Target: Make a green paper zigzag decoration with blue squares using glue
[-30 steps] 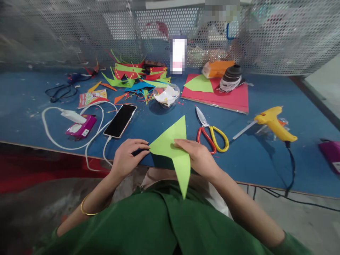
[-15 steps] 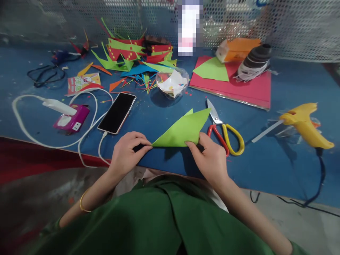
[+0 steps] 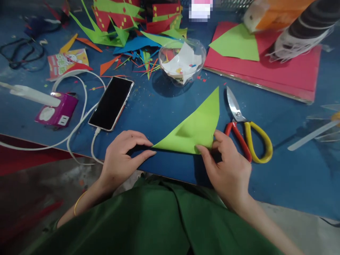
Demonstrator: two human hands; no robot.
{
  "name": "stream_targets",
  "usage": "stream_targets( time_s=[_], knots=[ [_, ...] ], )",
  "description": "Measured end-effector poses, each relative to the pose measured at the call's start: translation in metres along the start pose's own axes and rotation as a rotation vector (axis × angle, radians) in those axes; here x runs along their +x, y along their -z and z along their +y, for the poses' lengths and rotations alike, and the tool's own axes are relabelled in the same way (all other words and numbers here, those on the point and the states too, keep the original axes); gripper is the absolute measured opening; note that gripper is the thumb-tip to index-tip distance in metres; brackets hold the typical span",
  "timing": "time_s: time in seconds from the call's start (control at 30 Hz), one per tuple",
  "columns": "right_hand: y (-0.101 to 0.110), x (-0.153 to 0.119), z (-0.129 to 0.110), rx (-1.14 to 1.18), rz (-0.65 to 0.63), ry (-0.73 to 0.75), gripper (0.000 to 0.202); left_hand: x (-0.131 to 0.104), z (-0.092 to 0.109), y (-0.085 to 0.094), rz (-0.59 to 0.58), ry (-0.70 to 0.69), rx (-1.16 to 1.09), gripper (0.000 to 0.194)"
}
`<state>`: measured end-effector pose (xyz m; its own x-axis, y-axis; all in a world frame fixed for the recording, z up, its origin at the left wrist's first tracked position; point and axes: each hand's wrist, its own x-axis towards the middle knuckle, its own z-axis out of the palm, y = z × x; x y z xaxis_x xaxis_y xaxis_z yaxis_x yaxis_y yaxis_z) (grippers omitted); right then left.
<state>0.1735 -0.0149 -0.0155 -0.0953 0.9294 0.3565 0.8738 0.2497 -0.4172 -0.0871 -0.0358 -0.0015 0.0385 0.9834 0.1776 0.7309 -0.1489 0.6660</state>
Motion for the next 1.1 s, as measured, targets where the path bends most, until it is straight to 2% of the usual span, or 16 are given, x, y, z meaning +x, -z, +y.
stream_targets(
  time_s=[0.13, 0.3, 0.43, 0.63, 0.93, 1.1],
  knots=[
    [0.0015, 0.0001, -0.0016, -0.061, 0.030, 0.081, 0.032, 0.0001, -0.0010, -0.0032, 0.014, -0.045, 0.052, 0.009],
    [0.0038, -0.0001, -0.0040, -0.165, 0.008, 0.087, 0.033, 0.0009, -0.0014, -0.0047, 0.007, -0.043, 0.080, 0.013],
    [0.0048, 0.0011, -0.0056, -0.218, 0.039, 0.100, 0.033, 0.0021, -0.0009, -0.0013, -0.046, -0.032, 0.088, 0.011],
    [0.0041, 0.0025, -0.0045, -0.232, 0.020, 0.095, 0.036, 0.0025, 0.0013, 0.0045, -0.144, -0.013, 0.114, 0.016],
    [0.0066, 0.0032, -0.0068, -0.218, -0.048, 0.046, 0.040, 0.0041, 0.0072, 0.0010, -0.081, 0.022, 0.102, 0.012],
    [0.0066, 0.0035, -0.0074, -0.227, -0.030, 0.077, 0.038, 0.0034, 0.0066, -0.0006, -0.069, 0.027, 0.113, 0.012]
  ],
)
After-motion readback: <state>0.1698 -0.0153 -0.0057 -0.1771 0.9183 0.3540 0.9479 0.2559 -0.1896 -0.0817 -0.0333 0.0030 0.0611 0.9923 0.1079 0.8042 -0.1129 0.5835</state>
